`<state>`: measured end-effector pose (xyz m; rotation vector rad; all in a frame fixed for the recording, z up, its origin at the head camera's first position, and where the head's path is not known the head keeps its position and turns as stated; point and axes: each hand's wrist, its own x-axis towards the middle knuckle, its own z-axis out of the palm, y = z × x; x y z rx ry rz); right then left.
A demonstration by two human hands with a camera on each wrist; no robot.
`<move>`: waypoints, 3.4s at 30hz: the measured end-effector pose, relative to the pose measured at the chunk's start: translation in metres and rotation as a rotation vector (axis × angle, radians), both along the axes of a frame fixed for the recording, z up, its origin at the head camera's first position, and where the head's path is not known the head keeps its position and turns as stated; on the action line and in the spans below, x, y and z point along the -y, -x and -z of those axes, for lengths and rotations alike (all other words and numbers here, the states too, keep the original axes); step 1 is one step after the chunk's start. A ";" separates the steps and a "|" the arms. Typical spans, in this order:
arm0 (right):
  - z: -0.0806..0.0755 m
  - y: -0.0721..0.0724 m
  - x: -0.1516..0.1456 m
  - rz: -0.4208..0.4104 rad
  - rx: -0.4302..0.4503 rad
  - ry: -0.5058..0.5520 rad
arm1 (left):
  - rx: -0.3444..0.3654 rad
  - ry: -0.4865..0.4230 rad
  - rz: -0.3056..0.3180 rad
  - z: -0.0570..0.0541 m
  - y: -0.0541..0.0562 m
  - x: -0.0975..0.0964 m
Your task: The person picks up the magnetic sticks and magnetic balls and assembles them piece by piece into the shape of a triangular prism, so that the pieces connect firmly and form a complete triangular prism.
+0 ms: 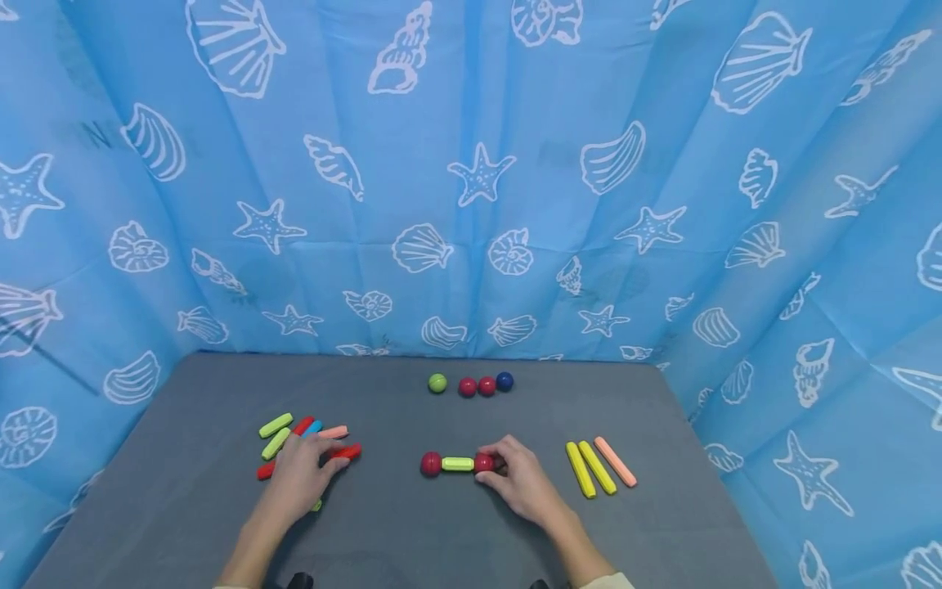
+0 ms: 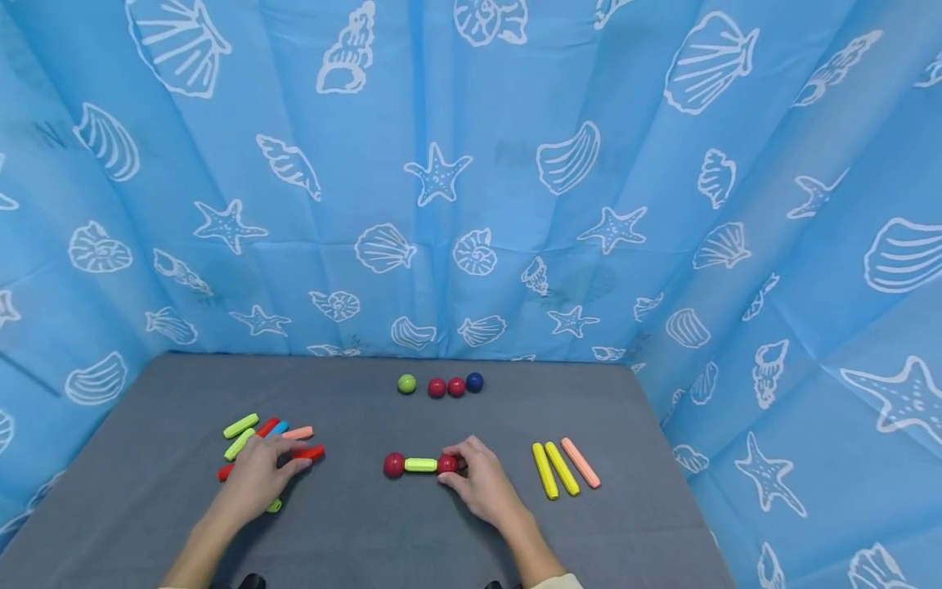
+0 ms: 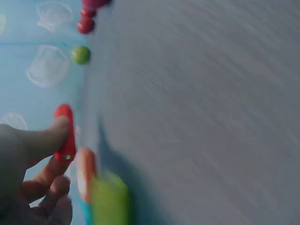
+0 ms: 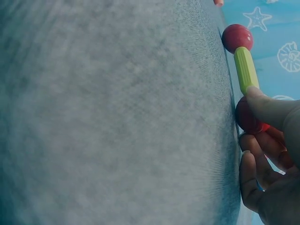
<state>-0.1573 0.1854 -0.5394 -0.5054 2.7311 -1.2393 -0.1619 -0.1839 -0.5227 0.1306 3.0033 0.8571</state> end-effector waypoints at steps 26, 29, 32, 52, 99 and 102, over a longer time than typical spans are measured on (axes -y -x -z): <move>0.000 0.002 0.004 0.017 0.014 -0.014 | 0.174 -0.327 0.024 0.006 0.048 -0.128; 0.000 0.002 0.003 0.014 0.013 -0.015 | 0.191 -0.286 0.047 0.007 0.045 -0.131; -0.001 0.002 0.002 0.014 0.010 -0.016 | 0.193 -0.261 0.062 0.008 0.042 -0.132; -0.010 0.017 -0.001 0.085 0.004 -0.040 | 0.196 -0.360 0.058 0.011 0.008 -0.122; -0.023 0.053 0.016 -0.043 0.086 0.019 | 0.049 -0.314 0.028 0.013 0.005 -0.128; -0.020 0.048 0.008 -0.026 0.068 -0.025 | -0.047 -0.296 -0.029 0.012 0.004 -0.132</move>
